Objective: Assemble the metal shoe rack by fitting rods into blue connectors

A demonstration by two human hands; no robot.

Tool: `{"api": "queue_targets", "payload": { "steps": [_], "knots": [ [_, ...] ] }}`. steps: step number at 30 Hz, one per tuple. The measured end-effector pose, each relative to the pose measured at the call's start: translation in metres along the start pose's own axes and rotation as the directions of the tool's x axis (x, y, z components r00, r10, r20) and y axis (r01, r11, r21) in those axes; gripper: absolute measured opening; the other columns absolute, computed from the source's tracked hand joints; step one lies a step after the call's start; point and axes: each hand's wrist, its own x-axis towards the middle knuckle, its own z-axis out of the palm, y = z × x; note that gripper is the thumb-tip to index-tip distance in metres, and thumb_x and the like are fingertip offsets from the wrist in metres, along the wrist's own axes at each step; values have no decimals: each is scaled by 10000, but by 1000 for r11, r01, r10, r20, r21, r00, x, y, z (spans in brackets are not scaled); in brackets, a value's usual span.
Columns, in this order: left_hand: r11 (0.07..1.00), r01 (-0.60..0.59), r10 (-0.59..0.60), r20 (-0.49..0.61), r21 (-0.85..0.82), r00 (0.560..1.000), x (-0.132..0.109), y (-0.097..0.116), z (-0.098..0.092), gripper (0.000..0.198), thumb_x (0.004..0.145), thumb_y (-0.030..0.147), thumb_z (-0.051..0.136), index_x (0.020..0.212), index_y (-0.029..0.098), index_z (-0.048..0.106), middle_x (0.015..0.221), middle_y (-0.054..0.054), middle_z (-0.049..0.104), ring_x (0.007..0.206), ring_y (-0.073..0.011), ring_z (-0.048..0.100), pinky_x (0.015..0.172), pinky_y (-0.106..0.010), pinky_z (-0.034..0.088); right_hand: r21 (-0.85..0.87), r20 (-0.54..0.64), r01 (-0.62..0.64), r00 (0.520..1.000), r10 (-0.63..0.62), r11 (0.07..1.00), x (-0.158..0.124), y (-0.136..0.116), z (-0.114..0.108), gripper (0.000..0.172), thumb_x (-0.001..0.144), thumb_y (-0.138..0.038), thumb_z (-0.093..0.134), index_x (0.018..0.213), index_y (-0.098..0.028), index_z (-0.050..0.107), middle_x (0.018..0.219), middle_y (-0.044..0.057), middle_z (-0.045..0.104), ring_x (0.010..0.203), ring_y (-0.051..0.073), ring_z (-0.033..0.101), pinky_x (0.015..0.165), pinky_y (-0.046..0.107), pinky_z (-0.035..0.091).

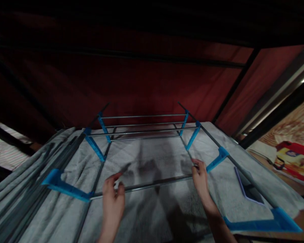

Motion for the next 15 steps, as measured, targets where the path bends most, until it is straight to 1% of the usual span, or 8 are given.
{"api": "queue_targets", "payload": {
  "steps": [1,3,5,6,8,11,13,15],
  "knots": [
    [995,-70,75,66,-67,995,15,19,24,287,846,257,447,1094,213,584,1090,-92,617,1055,-255,586,944,-413,499,9,56,29,998,-29,1000,17,-8,16,431,800,-267,395,1159,-149,603,1222,123,604,1109,229,578,944,337,470],
    [978,-183,201,220,-100,955,49,49,77,316,870,189,411,1130,190,592,1111,-103,620,1088,-243,576,1001,-408,463,-75,124,-8,992,17,997,58,-21,50,505,780,-173,379,1241,-100,571,1295,152,567,1185,233,545,1012,340,433],
    [958,-277,283,356,-69,890,82,68,130,358,868,129,408,1173,152,594,1142,-125,623,1080,-236,577,1008,-387,455,-213,162,-18,985,54,977,99,-28,80,562,762,-83,385,1305,-39,523,1343,185,536,1263,238,495,1062,315,386],
    [939,-341,325,422,-40,846,97,72,154,389,863,98,400,1201,132,589,1173,-136,619,1104,-239,567,1025,-386,437,-280,159,-27,984,74,960,118,-28,93,579,760,-48,385,1327,-16,497,1354,199,524,1274,242,486,1068,307,378],
    [897,-441,360,519,37,776,125,74,196,444,854,54,391,1255,117,570,1237,-153,605,1149,-252,549,1050,-398,402,-371,143,-44,984,104,928,150,-23,112,586,767,-3,381,1347,16,462,1355,224,511,1268,251,492,1062,304,379],
    [859,-500,328,630,113,704,158,63,242,482,836,14,395,1278,107,562,1265,-186,597,1175,-277,547,1059,-428,370,-434,109,-95,982,157,896,182,-6,126,531,779,10,390,1299,34,495,1272,248,553,1188,271,548,1018,336,415],
    [867,-487,297,668,112,682,172,51,266,477,834,14,417,1276,114,566,1289,-191,589,1194,-282,544,1063,-429,364,-474,101,-131,974,201,871,193,9,131,470,793,-10,405,1237,15,555,1161,234,608,1089,273,603,959,354,454],
    [883,-459,279,678,96,680,181,38,284,438,842,43,462,1254,130,583,1321,-176,577,1237,-281,518,1092,-427,339,-511,93,-157,967,236,845,198,21,136,433,808,-42,419,1200,-27,601,1110,207,623,1026,263,627,916,358,474]
  ]
}}
